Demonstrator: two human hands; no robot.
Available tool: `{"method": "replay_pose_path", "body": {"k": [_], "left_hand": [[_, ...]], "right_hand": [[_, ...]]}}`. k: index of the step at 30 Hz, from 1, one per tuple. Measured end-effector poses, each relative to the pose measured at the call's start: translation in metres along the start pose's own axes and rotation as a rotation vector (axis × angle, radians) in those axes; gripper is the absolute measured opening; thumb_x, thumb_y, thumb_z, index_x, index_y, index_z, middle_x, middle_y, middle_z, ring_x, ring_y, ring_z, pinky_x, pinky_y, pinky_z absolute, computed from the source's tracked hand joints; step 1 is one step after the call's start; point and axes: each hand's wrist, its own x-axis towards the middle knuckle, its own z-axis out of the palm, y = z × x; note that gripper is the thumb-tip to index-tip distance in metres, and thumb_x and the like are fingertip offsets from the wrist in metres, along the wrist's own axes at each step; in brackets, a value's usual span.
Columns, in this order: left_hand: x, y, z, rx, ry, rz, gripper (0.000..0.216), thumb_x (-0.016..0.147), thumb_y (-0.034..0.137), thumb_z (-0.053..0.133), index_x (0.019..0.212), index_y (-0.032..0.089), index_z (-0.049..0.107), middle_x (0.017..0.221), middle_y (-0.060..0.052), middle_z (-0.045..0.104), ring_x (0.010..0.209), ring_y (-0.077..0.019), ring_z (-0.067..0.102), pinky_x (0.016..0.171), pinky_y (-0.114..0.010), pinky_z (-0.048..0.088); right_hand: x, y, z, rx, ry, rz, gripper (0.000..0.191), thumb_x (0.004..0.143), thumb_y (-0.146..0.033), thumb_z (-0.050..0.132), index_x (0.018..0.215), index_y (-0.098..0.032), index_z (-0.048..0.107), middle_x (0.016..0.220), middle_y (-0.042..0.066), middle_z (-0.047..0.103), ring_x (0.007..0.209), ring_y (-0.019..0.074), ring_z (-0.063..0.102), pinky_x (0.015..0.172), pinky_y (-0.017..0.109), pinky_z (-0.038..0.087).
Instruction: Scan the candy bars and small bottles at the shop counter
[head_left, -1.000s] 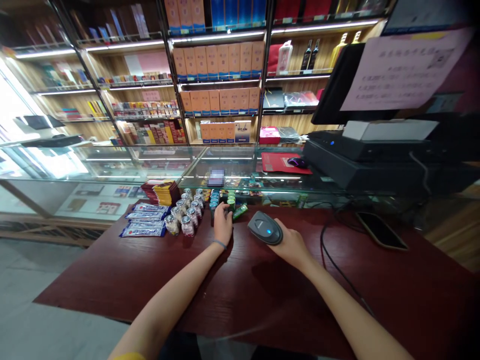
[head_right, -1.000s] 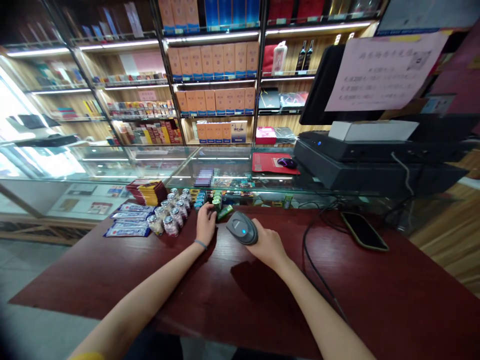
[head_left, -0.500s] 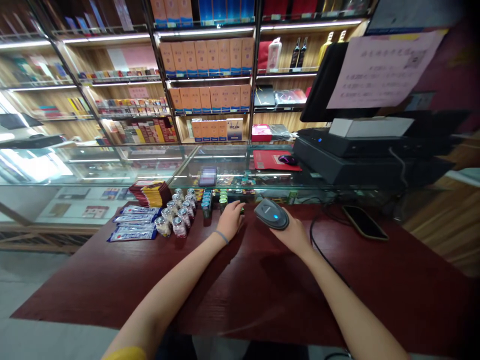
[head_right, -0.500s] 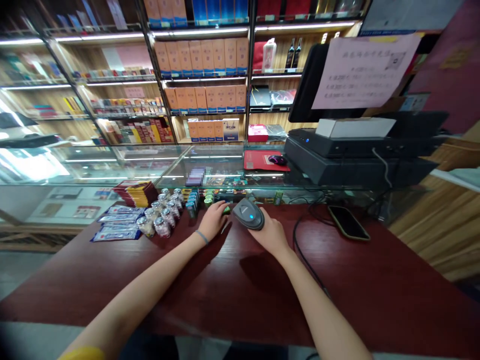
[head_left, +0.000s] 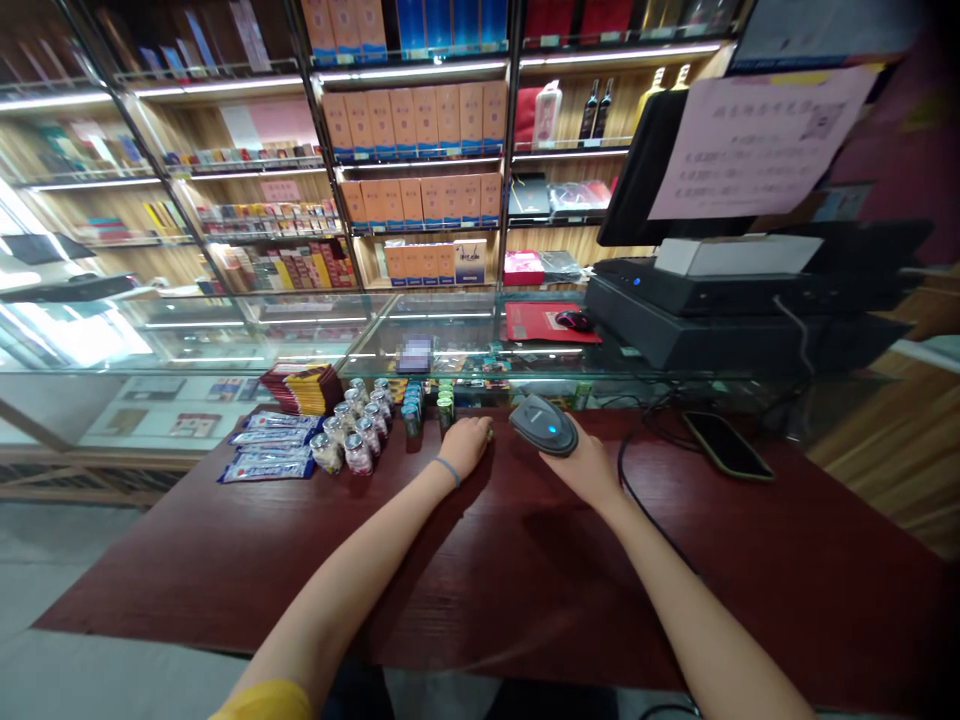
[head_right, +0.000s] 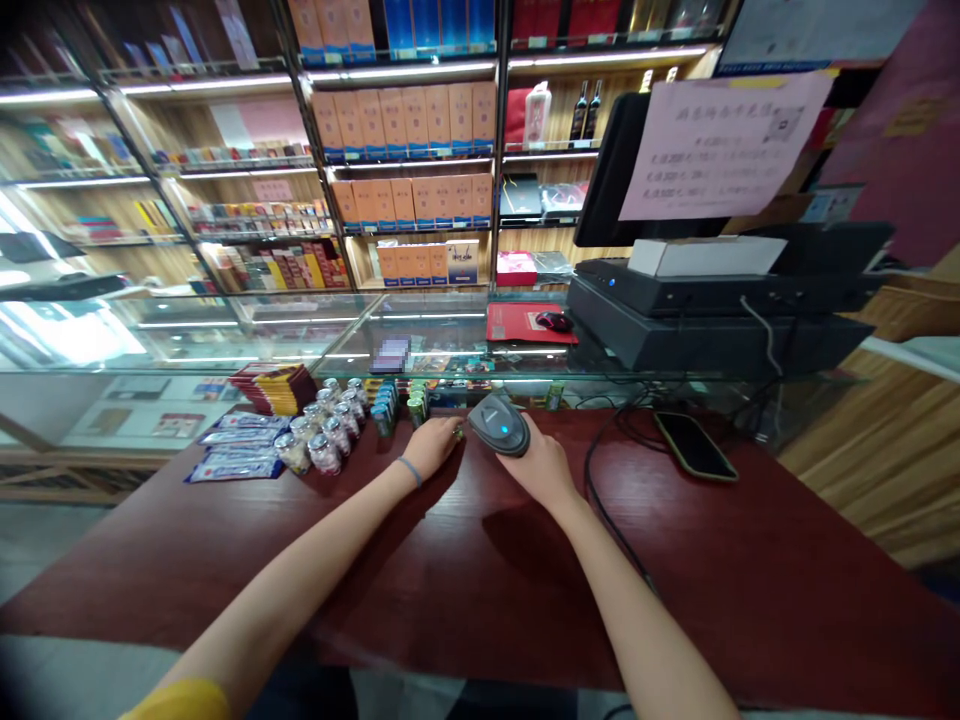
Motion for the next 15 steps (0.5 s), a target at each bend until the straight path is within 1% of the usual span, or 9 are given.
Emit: {"method": "replay_pose_path", "body": {"k": [2,3,5,8,10,12,15], "left_hand": [[-0.011,-0.005,-0.006,-0.058,0.08,0.03,0.034,0.088,0.013,0.055,0.121,0.02,0.059,0.109,-0.011,0.07,0.101,-0.0238,0.067,0.093,-0.038,0.052],[-0.016,-0.008,-0.01,-0.091,0.138,0.017,0.036,0.089,0.014,0.054,0.124,0.02,0.057,0.113,-0.011,0.069,0.104,-0.0233,0.066,0.094,-0.038,0.051],[-0.027,-0.016,-0.016,-0.181,0.262,-0.067,0.038,0.087,0.014,0.055,0.124,0.02,0.055,0.116,-0.01,0.068,0.106,-0.0225,0.066,0.096,-0.038,0.051],[-0.038,-0.03,-0.021,-0.418,0.404,-0.25,0.037,0.083,0.015,0.06,0.12,0.02,0.054,0.113,-0.009,0.069,0.106,-0.0211,0.066,0.096,-0.038,0.052],[-0.041,-0.038,-0.02,-0.595,0.452,-0.346,0.034,0.083,0.018,0.063,0.116,0.019,0.055,0.108,-0.009,0.07,0.104,-0.0203,0.068,0.093,-0.037,0.053],[-0.043,-0.044,-0.02,-0.715,0.472,-0.4,0.032,0.082,0.021,0.065,0.112,0.018,0.056,0.106,-0.009,0.07,0.102,-0.0205,0.068,0.092,-0.037,0.053],[-0.043,-0.05,-0.02,-0.725,0.484,-0.407,0.03,0.081,0.022,0.068,0.109,0.017,0.061,0.107,-0.009,0.07,0.102,-0.0207,0.067,0.092,-0.037,0.052]], "right_hand": [[0.001,0.001,0.0,0.008,0.007,0.002,0.038,0.075,-0.034,0.065,0.112,-0.026,0.058,0.098,0.008,0.077,0.098,0.0316,0.072,0.078,0.035,0.054],[0.001,0.001,0.001,0.007,0.012,0.005,0.038,0.075,-0.034,0.065,0.112,-0.026,0.058,0.097,0.008,0.077,0.098,0.0317,0.072,0.077,0.035,0.054],[0.001,0.002,0.002,0.001,0.018,0.015,0.037,0.075,-0.034,0.066,0.11,-0.026,0.059,0.094,0.009,0.077,0.098,0.0321,0.072,0.076,0.035,0.054],[-0.001,0.005,0.004,0.004,0.009,0.013,0.032,0.076,-0.035,0.065,0.106,-0.026,0.06,0.093,0.008,0.077,0.097,0.0316,0.072,0.077,0.035,0.054],[-0.002,0.006,0.007,0.013,0.002,0.001,0.032,0.076,-0.034,0.064,0.106,-0.025,0.06,0.095,0.008,0.077,0.096,0.0308,0.073,0.077,0.035,0.054],[-0.003,0.008,0.009,0.016,-0.001,-0.012,0.034,0.075,-0.032,0.065,0.108,-0.025,0.059,0.096,0.008,0.077,0.096,0.0301,0.073,0.078,0.034,0.053],[-0.003,0.008,0.011,0.007,-0.014,-0.024,0.035,0.075,-0.031,0.065,0.109,-0.025,0.058,0.095,0.007,0.077,0.096,0.0297,0.073,0.078,0.034,0.054]]}}
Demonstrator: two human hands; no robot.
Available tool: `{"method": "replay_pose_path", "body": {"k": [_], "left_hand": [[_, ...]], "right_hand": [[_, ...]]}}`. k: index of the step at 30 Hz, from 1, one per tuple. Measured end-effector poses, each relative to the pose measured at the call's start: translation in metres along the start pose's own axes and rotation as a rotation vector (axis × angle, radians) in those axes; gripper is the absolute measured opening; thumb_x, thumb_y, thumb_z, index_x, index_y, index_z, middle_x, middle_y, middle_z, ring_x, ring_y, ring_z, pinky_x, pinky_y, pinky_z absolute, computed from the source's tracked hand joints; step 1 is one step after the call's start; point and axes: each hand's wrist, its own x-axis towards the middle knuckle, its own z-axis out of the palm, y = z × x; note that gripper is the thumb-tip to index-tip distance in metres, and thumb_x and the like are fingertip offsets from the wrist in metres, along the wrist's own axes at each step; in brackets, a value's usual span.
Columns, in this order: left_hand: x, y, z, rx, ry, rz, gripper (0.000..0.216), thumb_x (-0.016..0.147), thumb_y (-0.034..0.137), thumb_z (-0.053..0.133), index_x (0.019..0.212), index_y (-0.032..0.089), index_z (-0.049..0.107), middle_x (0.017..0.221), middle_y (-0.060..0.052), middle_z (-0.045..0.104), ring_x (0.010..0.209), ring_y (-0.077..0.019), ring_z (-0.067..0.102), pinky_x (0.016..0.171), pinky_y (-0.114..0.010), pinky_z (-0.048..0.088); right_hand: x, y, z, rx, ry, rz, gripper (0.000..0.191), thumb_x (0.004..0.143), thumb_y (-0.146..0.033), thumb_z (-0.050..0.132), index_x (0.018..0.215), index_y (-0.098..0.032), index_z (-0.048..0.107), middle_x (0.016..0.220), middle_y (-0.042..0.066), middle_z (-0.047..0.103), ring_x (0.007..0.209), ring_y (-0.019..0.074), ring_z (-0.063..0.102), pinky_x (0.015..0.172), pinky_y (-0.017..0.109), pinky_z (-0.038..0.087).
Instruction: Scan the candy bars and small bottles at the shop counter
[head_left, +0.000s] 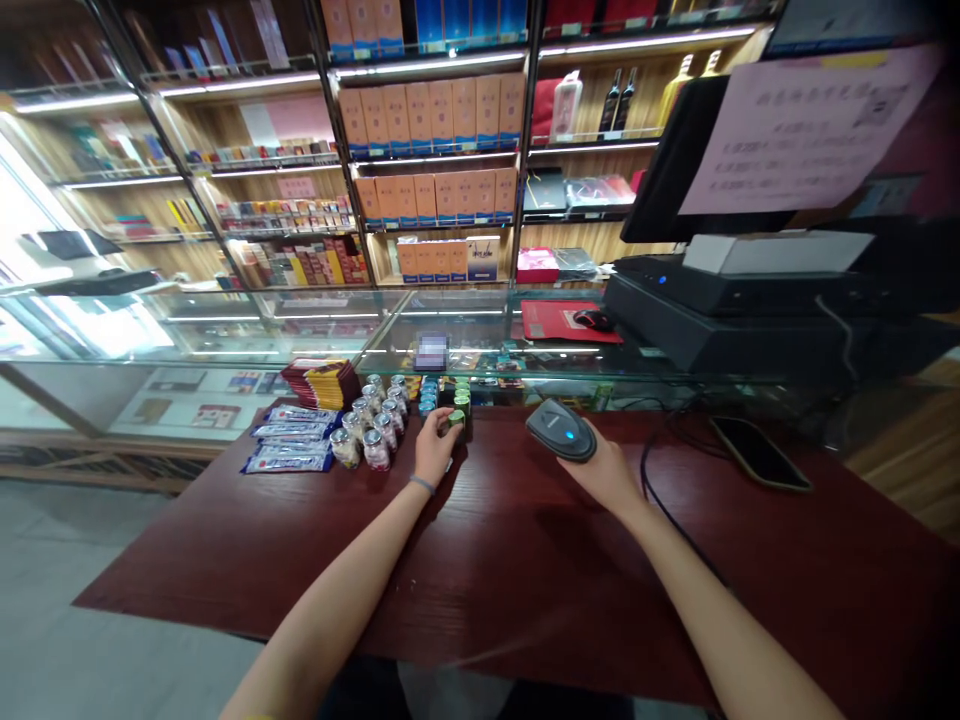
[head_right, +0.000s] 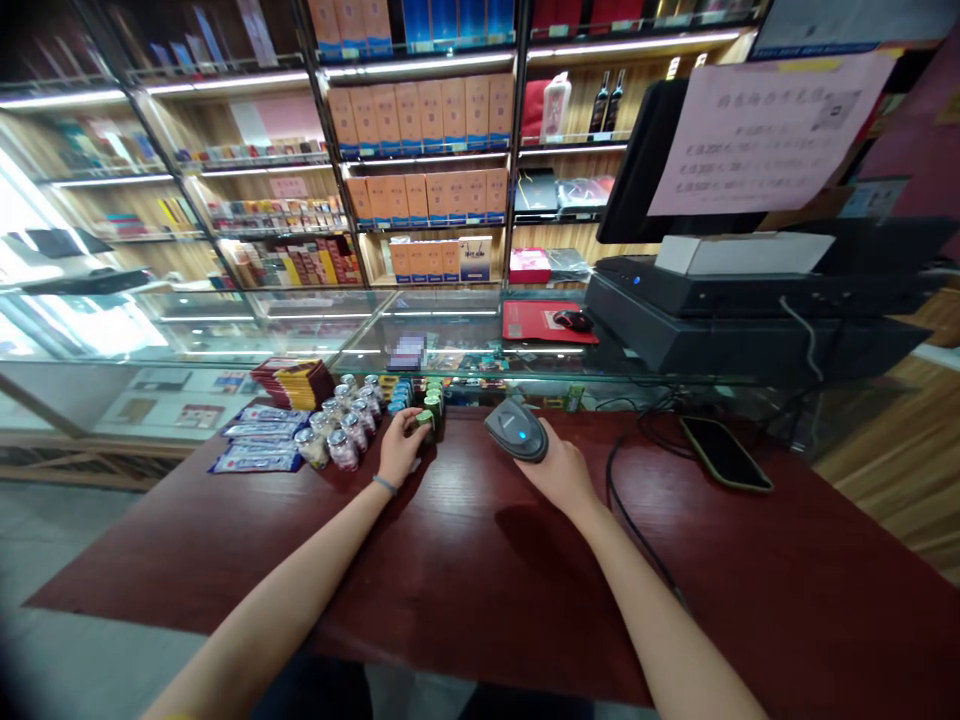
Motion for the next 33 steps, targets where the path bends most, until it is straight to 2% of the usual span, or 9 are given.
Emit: {"method": "replay_pose_path", "body": {"k": [4,10,14,22,26,29,31,33], "left_hand": [[0.001,0.001,-0.001,0.157,0.052,0.101,0.03,0.078,0.02,0.07,0.109,0.018,0.068,0.102,-0.007,0.067,0.097,-0.0204,0.064,0.091,-0.037,0.051],[0.001,0.004,0.004,0.292,0.06,0.171,0.032,0.084,0.019,0.065,0.117,0.021,0.067,0.103,-0.007,0.068,0.096,-0.0205,0.063,0.09,-0.037,0.052],[0.002,0.004,0.006,0.33,0.066,0.188,0.034,0.086,0.018,0.064,0.12,0.021,0.065,0.112,-0.008,0.067,0.105,-0.0222,0.062,0.096,-0.039,0.05],[0.004,0.002,0.008,0.327,0.063,0.195,0.044,0.085,0.015,0.062,0.128,0.02,0.058,0.117,-0.01,0.065,0.109,-0.0233,0.062,0.1,-0.042,0.049],[-0.003,0.009,0.004,0.33,0.07,0.259,0.047,0.087,0.019,0.062,0.133,0.022,0.054,0.125,-0.011,0.061,0.118,-0.024,0.058,0.103,-0.043,0.048],[-0.011,0.021,0.002,0.338,0.12,0.363,0.044,0.09,0.026,0.062,0.132,0.023,0.053,0.127,-0.011,0.058,0.123,-0.0246,0.055,0.107,-0.045,0.045],[-0.015,0.031,0.007,0.319,0.147,0.434,0.041,0.09,0.03,0.063,0.129,0.023,0.054,0.125,-0.012,0.058,0.122,-0.0252,0.054,0.106,-0.045,0.045],[-0.018,0.04,0.021,0.287,0.106,0.465,0.04,0.089,0.031,0.064,0.127,0.023,0.055,0.12,-0.011,0.059,0.116,-0.0247,0.057,0.102,-0.044,0.048]], "right_hand": [[0.0,0.0,0.001,-0.006,-0.017,0.002,0.034,0.076,-0.031,0.065,0.108,-0.027,0.058,0.095,0.006,0.077,0.095,0.0303,0.073,0.076,0.034,0.054],[-0.001,0.0,0.002,0.01,-0.038,0.017,0.032,0.076,-0.033,0.066,0.107,-0.028,0.058,0.093,0.006,0.077,0.093,0.0317,0.073,0.075,0.034,0.053],[-0.001,-0.001,0.002,0.003,-0.049,0.018,0.032,0.076,-0.033,0.065,0.107,-0.028,0.057,0.093,0.006,0.077,0.094,0.0318,0.073,0.074,0.034,0.052],[0.0,0.001,0.002,-0.016,-0.04,0.004,0.035,0.076,-0.032,0.065,0.11,-0.027,0.057,0.094,0.006,0.077,0.094,0.0305,0.073,0.075,0.033,0.053],[0.002,0.007,0.001,-0.031,0.01,0.012,0.039,0.075,-0.031,0.066,0.112,-0.026,0.06,0.095,0.006,0.077,0.094,0.0307,0.073,0.075,0.035,0.054],[0.007,0.016,-0.006,-0.011,0.071,0.043,0.04,0.075,-0.033,0.066,0.114,-0.025,0.061,0.096,0.008,0.077,0.095,0.0304,0.073,0.077,0.036,0.055],[0.011,0.023,-0.014,0.015,0.125,0.06,0.043,0.076,-0.034,0.066,0.117,-0.023,0.061,0.097,0.009,0.077,0.096,0.0299,0.073,0.078,0.037,0.055],[0.016,0.031,-0.025,0.023,0.184,0.083,0.047,0.076,-0.035,0.066,0.12,-0.021,0.061,0.1,0.011,0.077,0.098,0.03,0.072,0.081,0.037,0.055]]}}
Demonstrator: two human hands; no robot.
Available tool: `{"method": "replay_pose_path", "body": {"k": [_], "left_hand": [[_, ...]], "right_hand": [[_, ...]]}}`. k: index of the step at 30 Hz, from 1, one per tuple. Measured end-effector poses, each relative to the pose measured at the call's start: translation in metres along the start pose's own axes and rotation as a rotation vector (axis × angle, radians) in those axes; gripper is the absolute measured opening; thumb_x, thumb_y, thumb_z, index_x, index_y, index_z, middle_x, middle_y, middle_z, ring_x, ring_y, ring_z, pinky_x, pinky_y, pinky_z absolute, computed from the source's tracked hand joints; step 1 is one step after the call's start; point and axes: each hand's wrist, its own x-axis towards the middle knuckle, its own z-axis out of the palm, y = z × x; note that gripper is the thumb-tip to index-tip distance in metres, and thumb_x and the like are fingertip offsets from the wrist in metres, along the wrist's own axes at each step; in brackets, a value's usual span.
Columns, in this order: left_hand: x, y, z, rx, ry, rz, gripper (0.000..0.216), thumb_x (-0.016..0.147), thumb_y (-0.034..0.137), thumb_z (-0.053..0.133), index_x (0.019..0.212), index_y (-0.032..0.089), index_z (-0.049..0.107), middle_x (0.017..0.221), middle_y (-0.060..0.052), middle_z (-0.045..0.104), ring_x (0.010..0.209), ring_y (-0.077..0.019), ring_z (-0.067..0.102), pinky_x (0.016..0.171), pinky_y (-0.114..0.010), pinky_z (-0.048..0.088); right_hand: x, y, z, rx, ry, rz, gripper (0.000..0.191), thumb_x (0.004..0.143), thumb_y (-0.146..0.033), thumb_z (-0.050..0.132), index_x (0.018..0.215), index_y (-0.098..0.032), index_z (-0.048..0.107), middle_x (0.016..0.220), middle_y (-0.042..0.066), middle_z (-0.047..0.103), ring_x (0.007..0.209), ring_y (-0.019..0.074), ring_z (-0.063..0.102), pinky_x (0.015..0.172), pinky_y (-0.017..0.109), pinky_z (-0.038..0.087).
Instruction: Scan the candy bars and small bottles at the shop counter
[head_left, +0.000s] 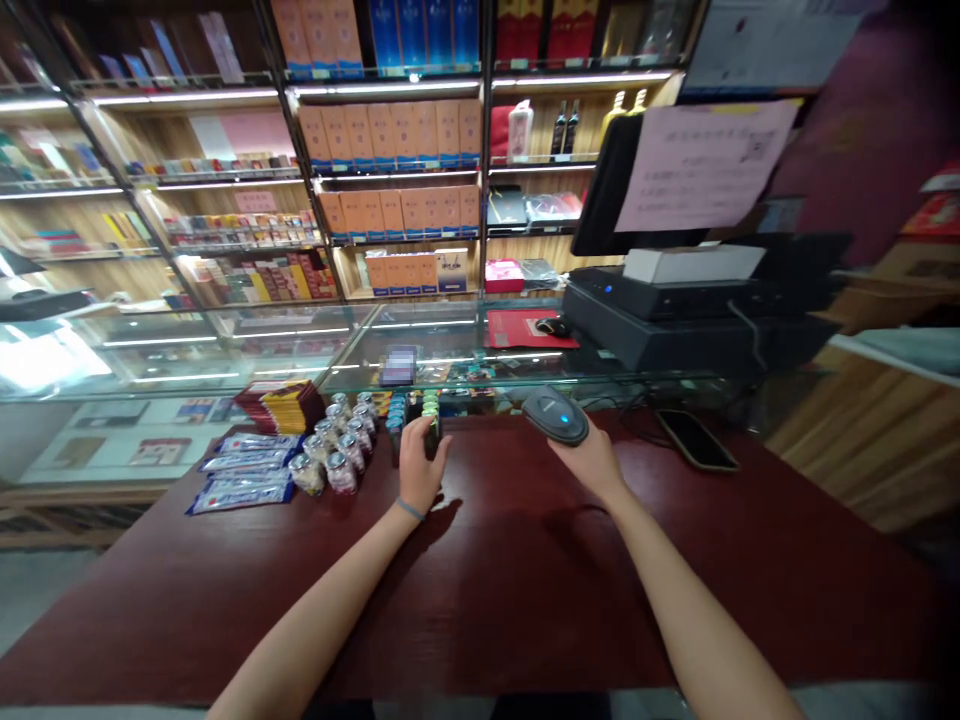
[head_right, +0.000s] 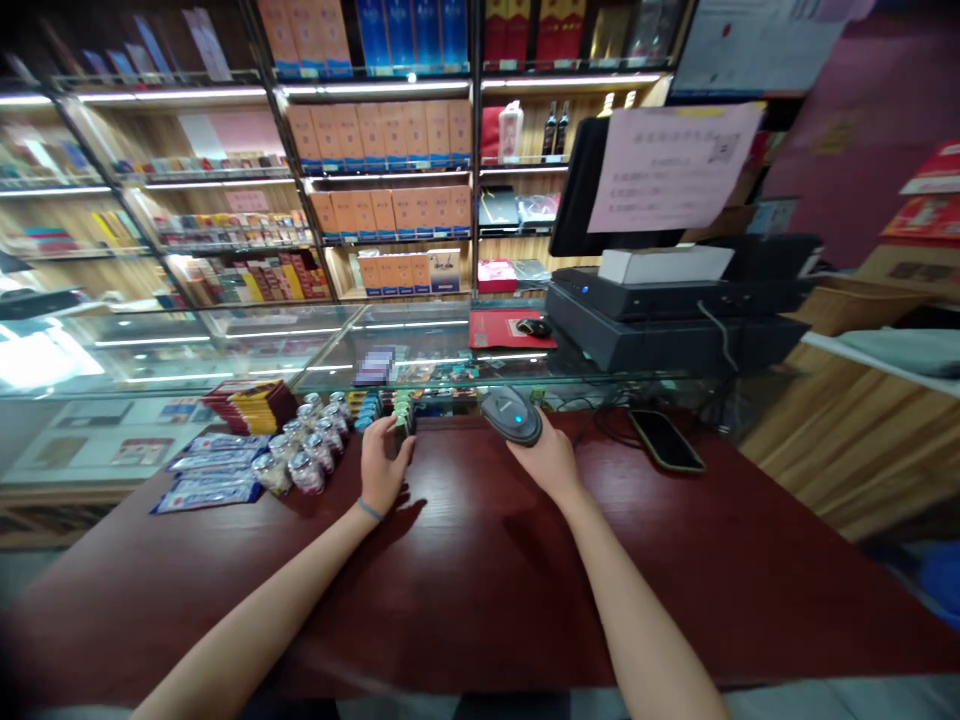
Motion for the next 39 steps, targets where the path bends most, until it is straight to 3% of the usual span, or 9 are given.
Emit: {"method": "replay_pose_path", "body": {"k": [3,7,13,18,23,30,35,39], "left_hand": [[0.002,0.021,0.033,-0.103,-0.126,-0.007,0.041,0.09,0.031,0.064,0.129,0.023,0.053,0.117,-0.01,0.059,0.108,-0.0222,0.059,0.096,-0.041,0.052],[0.005,0.046,0.103,-0.287,-0.228,-0.097,0.043,0.088,0.028,0.066,0.128,0.022,0.052,0.122,-0.01,0.057,0.114,-0.0224,0.058,0.097,-0.04,0.052],[0.013,0.058,0.212,-0.44,-0.231,-0.325,0.047,0.081,0.02,0.071,0.124,0.019,0.053,0.119,-0.011,0.055,0.11,-0.0222,0.059,0.096,-0.04,0.05],[0.021,0.058,0.267,-0.409,-0.181,-0.469,0.048,0.076,0.017,0.075,0.118,0.017,0.052,0.113,-0.01,0.054,0.104,-0.0213,0.058,0.095,-0.039,0.048],[0.017,0.074,0.295,-0.318,-0.097,-0.568,0.047,0.074,0.018,0.077,0.11,0.018,0.048,0.11,-0.009,0.053,0.101,-0.0207,0.058,0.096,-0.038,0.045],[0.02,0.098,0.315,-0.074,-0.045,-0.688,0.057,0.071,0.022,0.08,0.115,0.017,0.044,0.12,-0.016,0.048,0.116,-0.0306,0.052,0.101,-0.044,0.039],[0.02,0.099,0.312,-0.079,-0.024,-0.669,0.037,0.081,0.019,0.069,0.11,0.018,0.047,0.117,-0.016,0.05,0.114,-0.03,0.054,0.1,-0.045,0.038],[0.015,0.096,0.291,-0.233,-0.035,-0.566,0.035,0.08,0.018,0.07,0.106,0.02,0.047,0.108,-0.01,0.053,0.107,-0.0252,0.055,0.099,-0.042,0.04]], "right_hand": [[0.01,0.012,-0.021,-0.049,0.067,0.061,0.048,0.075,-0.036,0.068,0.12,-0.02,0.063,0.102,0.013,0.076,0.1,0.0311,0.071,0.083,0.039,0.054],[0.017,0.027,-0.051,-0.129,0.118,0.132,0.043,0.077,-0.039,0.066,0.115,-0.021,0.065,0.099,0.012,0.076,0.097,0.0312,0.072,0.08,0.038,0.054],[0.017,0.042,-0.081,-0.142,0.186,0.229,0.04,0.079,-0.043,0.063,0.112,-0.022,0.067,0.092,0.01,0.076,0.086,0.0297,0.072,0.069,0.034,0.053],[0.017,0.047,-0.087,-0.09,0.222,0.268,0.044,0.077,-0.041,0.063,0.116,-0.022,0.066,0.098,0.01,0.076,0.09,0.0301,0.071,0.07,0.034,0.052],[0.017,0.049,-0.086,-0.057,0.23,0.273,0.04,0.077,-0.039,0.063,0.114,-0.023,0.067,0.095,0.009,0.076,0.091,0.03,0.072,0.072,0.034,0.053],[0.016,0.049,-0.086,-0.04,0.229,0.258,0.039,0.076,-0.039,0.063,0.112,-0.023,0.066,0.093,0.009,0.076,0.089,0.0312,0.072,0.069,0.036,0.054],[0.016,0.05,-0.084,-0.017,0.233,0.226,0.04,0.076,-0.038,0.063,0.113,-0.022,0.066,0.09,0.009,0.076,0.089,0.0309,0.071,0.066,0.035,0.054],[0.016,0.049,-0.08,-0.011,0.255,0.201,0.04,0.075,-0.04,0.063,0.11,-0.021,0.066,0.082,0.008,0.075,0.082,0.0301,0.072,0.063,0.034,0.053]]}}
